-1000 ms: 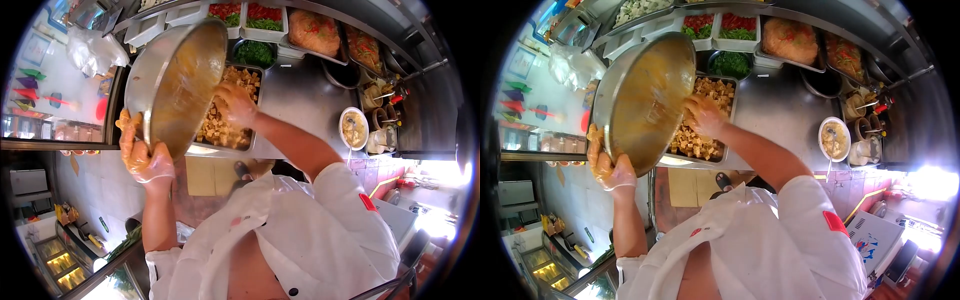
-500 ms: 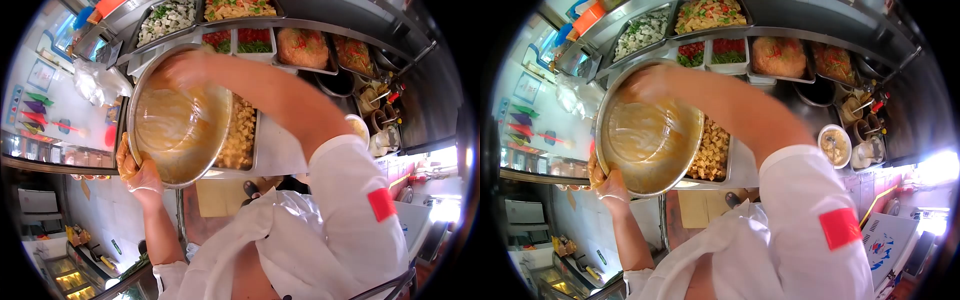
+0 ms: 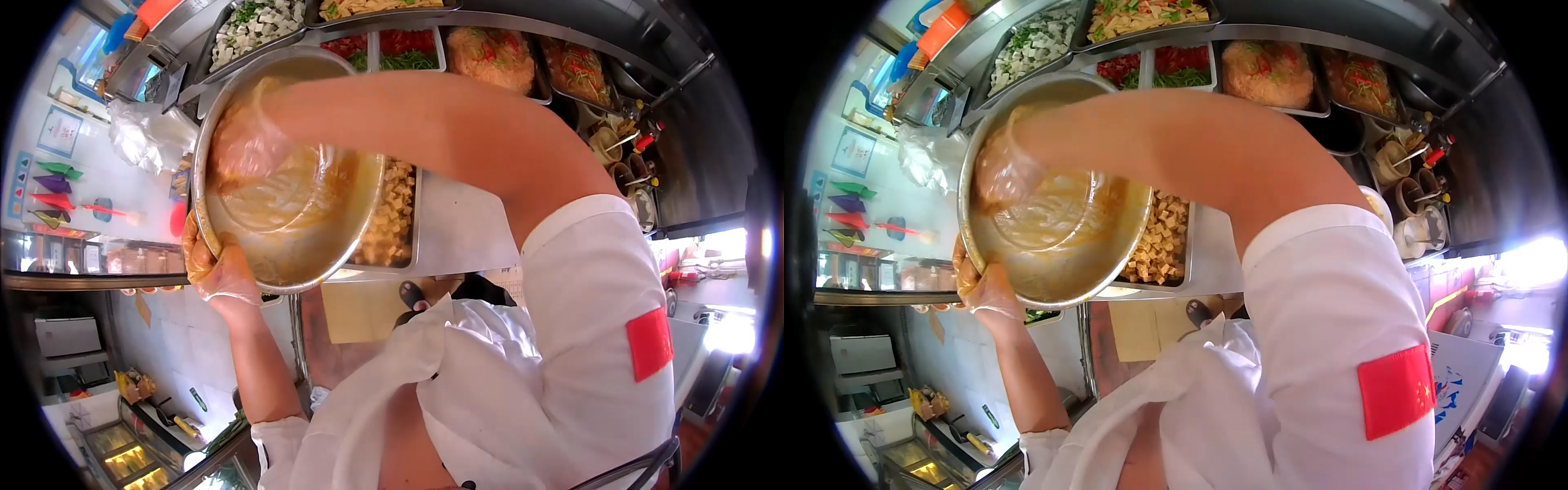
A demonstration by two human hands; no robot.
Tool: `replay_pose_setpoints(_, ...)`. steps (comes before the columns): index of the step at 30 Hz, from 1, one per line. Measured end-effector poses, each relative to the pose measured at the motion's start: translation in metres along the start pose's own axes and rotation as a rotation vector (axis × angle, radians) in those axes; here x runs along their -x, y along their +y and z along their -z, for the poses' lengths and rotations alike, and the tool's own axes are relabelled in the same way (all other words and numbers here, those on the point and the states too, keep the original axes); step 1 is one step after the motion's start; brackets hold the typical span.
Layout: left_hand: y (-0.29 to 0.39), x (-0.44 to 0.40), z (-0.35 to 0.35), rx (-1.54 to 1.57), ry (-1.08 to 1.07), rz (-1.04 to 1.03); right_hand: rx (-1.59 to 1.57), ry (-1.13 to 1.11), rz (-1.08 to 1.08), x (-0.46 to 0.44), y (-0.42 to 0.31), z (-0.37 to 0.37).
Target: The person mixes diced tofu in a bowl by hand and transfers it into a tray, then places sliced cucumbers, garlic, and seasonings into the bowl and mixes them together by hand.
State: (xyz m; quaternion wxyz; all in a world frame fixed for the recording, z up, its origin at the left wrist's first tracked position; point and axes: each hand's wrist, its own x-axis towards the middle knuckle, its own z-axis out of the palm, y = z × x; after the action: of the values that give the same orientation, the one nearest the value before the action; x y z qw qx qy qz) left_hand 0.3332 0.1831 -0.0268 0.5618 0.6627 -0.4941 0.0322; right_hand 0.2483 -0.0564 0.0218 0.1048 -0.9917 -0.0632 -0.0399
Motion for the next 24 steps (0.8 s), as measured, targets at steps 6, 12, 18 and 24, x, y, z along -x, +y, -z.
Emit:
replay_pose_setpoints(6,0.015,-0.005,0.011,0.077,0.056,0.085,-0.269,0.291,-0.526,0.064,0.059,-0.112)
replay_pose_setpoints(12,-0.007,-0.007,0.004,0.121,0.104,0.102,-1.141,0.675,-0.889,0.008,0.016,-0.198)
replay_pose_setpoints(18,0.002,-0.004,-0.013,0.173,0.01,0.124,-1.41,1.509,-0.719,-0.064,0.027,-0.071)
replay_pose_setpoints(24,0.02,-0.005,-0.011,0.244,0.058,0.177,-0.216,0.414,-0.192,-0.03,-0.083,-0.147)
